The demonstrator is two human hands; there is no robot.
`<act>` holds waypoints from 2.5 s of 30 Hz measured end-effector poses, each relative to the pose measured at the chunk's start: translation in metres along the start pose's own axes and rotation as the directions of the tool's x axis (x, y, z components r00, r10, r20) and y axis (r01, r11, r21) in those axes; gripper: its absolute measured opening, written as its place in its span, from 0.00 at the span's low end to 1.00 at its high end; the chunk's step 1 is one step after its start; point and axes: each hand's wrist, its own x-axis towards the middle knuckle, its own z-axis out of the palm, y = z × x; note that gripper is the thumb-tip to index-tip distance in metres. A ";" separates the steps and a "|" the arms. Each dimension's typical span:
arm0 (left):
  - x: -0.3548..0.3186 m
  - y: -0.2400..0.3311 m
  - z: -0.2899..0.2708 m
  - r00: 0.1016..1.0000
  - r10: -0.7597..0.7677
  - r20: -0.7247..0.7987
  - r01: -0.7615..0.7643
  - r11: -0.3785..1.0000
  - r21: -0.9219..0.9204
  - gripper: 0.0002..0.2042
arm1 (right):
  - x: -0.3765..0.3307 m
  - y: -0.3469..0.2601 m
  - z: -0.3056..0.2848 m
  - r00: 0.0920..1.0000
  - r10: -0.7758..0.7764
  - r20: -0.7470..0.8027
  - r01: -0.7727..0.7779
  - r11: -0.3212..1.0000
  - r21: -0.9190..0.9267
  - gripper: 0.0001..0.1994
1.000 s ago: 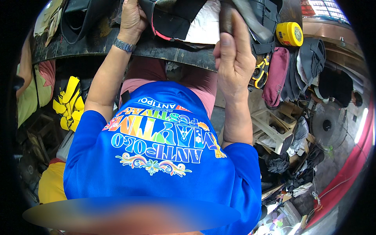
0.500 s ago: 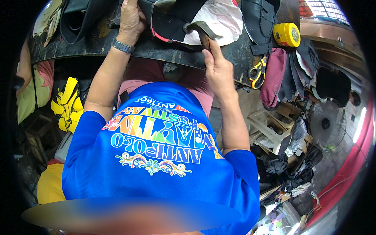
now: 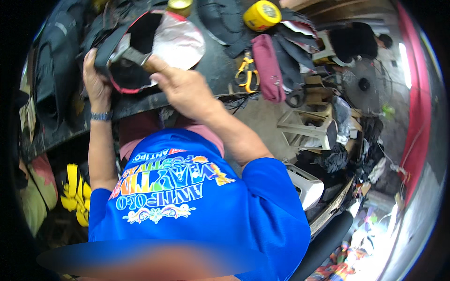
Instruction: The person repeatedly hammers the upper of a black loafer-style shoe against a workbench, then inspects the seam and edges by hand. They repeat this hammering and inspection cycle several times, handling the shoe one at a time.
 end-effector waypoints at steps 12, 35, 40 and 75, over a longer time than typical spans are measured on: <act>0.000 -0.007 0.003 0.997 0.065 0.045 -0.070 0.991 0.111 0.13 | -0.025 0.031 0.000 0.982 0.187 0.009 -0.186 0.979 -0.080 0.19; 0.008 0.031 -0.020 0.970 -0.206 0.128 0.181 0.966 0.183 0.14 | 0.001 -0.004 -0.007 0.981 0.180 0.068 -0.191 0.954 0.233 0.19; 0.015 0.022 -0.011 0.952 -0.277 0.131 0.257 0.954 0.153 0.15 | 0.011 -0.005 -0.002 0.975 0.178 0.131 -0.163 0.979 -0.118 0.18; 0.016 0.021 0.003 0.962 -0.245 0.122 0.226 0.962 0.153 0.13 | 0.002 0.024 0.002 0.994 0.032 -0.109 -0.012 0.983 0.182 0.19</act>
